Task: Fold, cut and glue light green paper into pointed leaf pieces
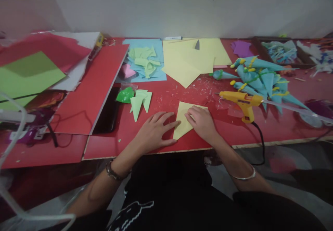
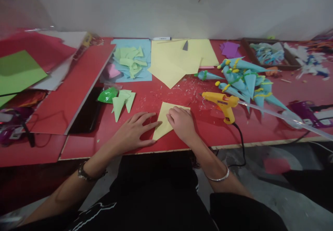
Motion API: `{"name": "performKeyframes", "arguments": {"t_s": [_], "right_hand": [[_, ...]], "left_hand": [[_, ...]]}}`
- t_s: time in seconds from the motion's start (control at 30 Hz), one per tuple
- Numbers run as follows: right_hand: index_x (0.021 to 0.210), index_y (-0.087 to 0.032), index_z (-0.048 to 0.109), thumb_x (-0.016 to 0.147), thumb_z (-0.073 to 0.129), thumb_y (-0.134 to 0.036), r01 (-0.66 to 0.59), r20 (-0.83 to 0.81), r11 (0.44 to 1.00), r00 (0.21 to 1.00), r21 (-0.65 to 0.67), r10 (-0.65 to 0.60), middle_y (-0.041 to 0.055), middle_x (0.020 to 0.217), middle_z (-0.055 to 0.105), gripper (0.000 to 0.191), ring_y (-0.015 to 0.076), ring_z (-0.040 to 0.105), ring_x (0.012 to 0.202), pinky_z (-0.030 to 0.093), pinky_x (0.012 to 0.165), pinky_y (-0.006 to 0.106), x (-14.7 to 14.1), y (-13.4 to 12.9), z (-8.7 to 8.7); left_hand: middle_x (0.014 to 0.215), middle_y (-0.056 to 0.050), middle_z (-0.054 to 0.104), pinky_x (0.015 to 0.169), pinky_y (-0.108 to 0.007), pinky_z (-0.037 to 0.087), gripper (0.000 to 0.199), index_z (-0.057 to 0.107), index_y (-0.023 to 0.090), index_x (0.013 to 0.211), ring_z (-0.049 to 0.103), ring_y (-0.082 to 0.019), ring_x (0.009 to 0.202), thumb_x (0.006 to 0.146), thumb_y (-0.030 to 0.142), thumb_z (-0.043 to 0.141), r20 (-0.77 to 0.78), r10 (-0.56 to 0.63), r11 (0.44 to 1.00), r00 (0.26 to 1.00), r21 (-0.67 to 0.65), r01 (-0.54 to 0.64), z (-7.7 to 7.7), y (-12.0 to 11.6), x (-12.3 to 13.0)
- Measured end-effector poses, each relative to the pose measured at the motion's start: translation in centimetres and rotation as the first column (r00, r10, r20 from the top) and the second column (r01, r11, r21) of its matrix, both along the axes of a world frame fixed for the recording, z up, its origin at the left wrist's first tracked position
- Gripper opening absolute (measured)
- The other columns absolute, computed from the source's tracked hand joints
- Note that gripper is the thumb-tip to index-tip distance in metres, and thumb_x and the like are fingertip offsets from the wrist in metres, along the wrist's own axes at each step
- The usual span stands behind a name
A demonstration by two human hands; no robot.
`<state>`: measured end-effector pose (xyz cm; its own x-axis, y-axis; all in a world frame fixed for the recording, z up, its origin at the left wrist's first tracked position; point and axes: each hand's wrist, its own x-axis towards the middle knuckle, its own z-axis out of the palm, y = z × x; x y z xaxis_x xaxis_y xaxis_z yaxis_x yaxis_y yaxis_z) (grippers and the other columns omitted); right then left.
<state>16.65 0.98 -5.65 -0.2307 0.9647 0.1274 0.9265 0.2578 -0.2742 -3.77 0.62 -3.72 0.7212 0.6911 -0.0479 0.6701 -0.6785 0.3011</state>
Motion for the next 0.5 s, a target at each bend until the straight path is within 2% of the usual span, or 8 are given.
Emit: {"name": "performKeyframes", "arguments": {"t_s": [0.2, 0.33, 0.43, 0.5], "right_hand": [[0.069, -0.018, 0.051, 0.086, 0.042, -0.029, 0.009, 0.011, 1.000, 1.000, 0.002, -0.009, 0.0017, 0.072, 0.057, 0.022, 0.0169, 0.052, 0.071, 0.030, 0.067, 0.029, 0.0, 0.1, -0.1], [0.080, -0.017, 0.056, 0.084, 0.044, -0.028, 0.004, -0.063, 0.999, 0.998, 0.050, -0.001, 0.0038, 0.080, 0.059, 0.017, 0.0186, 0.052, 0.078, 0.035, 0.071, 0.030, 0.1, -0.2, 0.1], [0.093, -0.017, 0.060, 0.083, 0.045, -0.029, -0.003, -0.073, 0.982, 0.997, 0.190, 0.018, 0.0066, 0.088, 0.058, 0.021, 0.0206, 0.051, 0.087, 0.033, 0.086, 0.037, 0.5, -1.1, 0.5], [0.098, -0.021, 0.062, 0.083, 0.045, -0.027, -0.093, -0.043, 0.965, 0.993, 0.244, 0.107, 0.0074, 0.097, 0.057, 0.023, 0.0211, 0.050, 0.095, 0.023, 0.097, 0.045, 0.8, -2.0, 0.9]], "left_hand": [[0.143, -0.002, 0.025, 0.103, -0.045, 0.022, 0.061, 0.033, 0.036, 0.131, 0.022, -0.028, 0.129, 0.076, 0.056, 0.047, -0.031, -0.025, 0.999, 0.999, -0.040, 0.024, 0.2, 0.4, -0.2], [0.145, -0.002, 0.021, 0.104, -0.046, 0.021, 0.062, 0.033, 0.036, 0.132, 0.018, -0.028, 0.131, 0.075, 0.055, 0.050, -0.059, -0.013, 0.996, 0.998, -0.085, 0.008, 0.4, 0.5, 0.0], [0.145, -0.001, 0.022, 0.104, -0.046, 0.021, 0.062, 0.033, 0.036, 0.131, 0.017, -0.027, 0.131, 0.074, 0.054, 0.051, -0.056, -0.006, 0.995, 0.998, -0.096, 0.000, 0.5, 0.4, 0.0], [0.145, -0.001, 0.022, 0.104, -0.046, 0.021, 0.062, 0.034, 0.036, 0.131, 0.017, -0.027, 0.131, 0.074, 0.053, 0.051, -0.047, -0.006, 0.996, 0.999, -0.092, 0.002, 0.4, 0.4, 0.0]]}}
